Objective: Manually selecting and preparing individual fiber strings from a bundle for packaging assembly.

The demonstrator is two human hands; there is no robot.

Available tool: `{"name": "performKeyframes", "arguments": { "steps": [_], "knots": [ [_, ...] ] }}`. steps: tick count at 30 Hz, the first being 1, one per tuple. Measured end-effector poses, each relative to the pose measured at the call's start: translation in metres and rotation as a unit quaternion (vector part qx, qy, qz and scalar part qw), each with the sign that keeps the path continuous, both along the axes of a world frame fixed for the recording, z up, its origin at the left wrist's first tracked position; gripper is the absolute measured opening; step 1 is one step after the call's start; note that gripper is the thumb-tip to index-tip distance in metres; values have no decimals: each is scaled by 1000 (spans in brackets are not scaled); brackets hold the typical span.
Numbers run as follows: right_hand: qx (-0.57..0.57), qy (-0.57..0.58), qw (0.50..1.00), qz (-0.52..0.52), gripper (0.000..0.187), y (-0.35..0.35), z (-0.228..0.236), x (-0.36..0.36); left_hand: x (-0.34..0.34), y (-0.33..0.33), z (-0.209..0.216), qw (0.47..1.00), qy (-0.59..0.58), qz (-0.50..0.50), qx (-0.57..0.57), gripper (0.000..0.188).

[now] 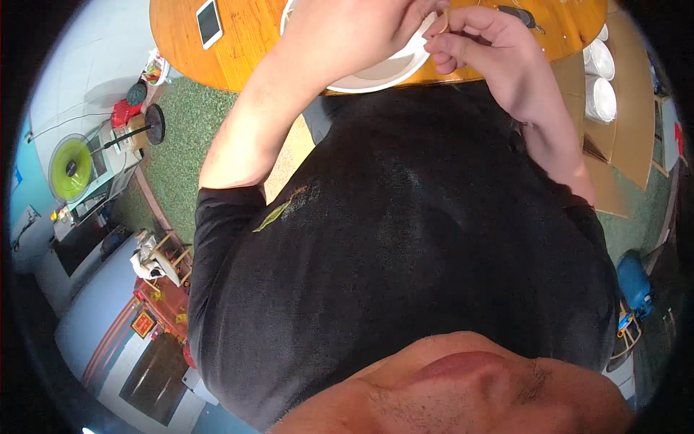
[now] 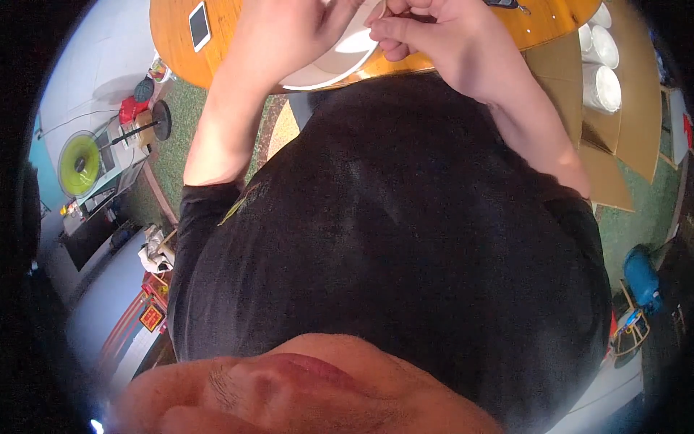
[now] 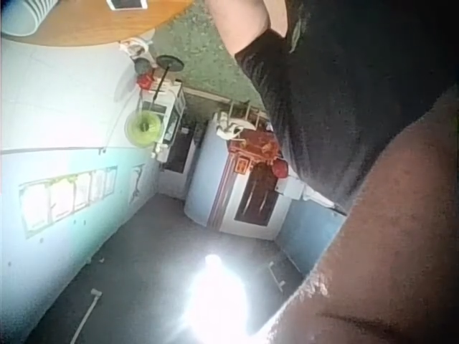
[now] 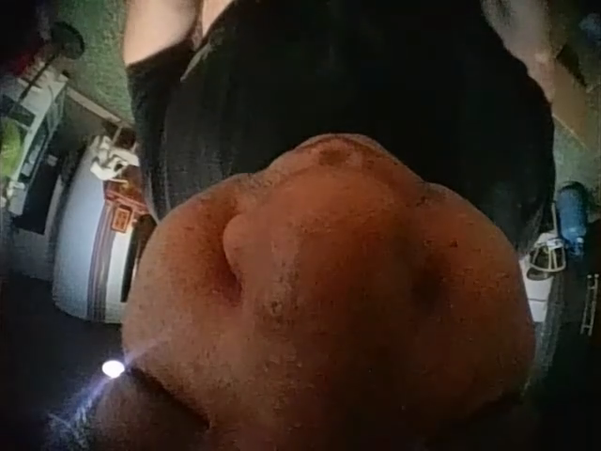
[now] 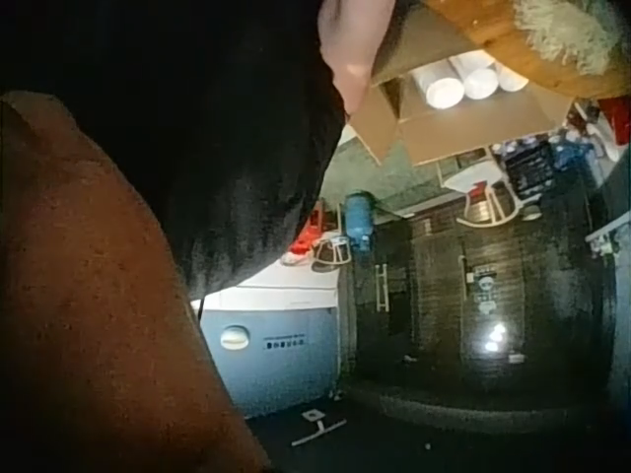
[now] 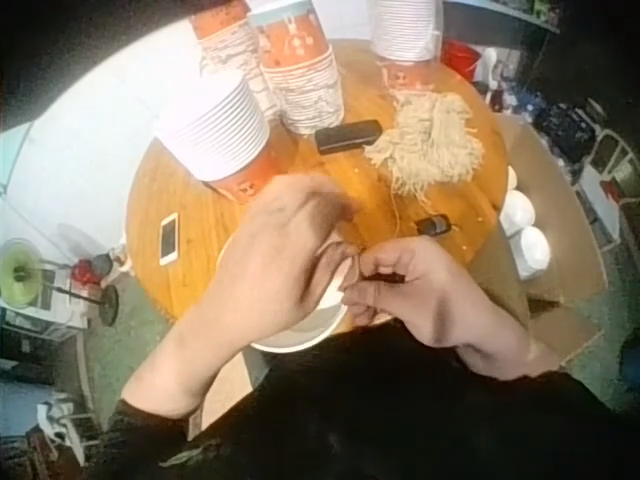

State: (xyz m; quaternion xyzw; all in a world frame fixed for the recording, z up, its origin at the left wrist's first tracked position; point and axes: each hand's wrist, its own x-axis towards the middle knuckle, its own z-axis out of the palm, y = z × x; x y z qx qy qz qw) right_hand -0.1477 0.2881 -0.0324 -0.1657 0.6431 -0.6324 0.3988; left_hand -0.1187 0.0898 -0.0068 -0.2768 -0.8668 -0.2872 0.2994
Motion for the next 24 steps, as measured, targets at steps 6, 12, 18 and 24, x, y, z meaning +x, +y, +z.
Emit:
{"name": "performKeyframes", "arguments": {
  "steps": [6, 12, 18, 24],
  "knots": [
    [-323, -2, 947, 4, 8, -11, -71, -16, 25, -1, -15, 994, -63, -62, 55, 30],
    [-381, -20, 924, -11, 13, 8, -73, -9, 33, 1, -11, 895, -402, -1, 193, 34],
    [-165, 17, 983, -80, 18, 26, -64, -4, 31, 12, 8, 951, -299, 29, 78, 32],
    [-96, 132, 985, -57, 15, 32, -54, -6, 25, 15, 9, 928, -365, 48, 53, 28]
  ]
}}
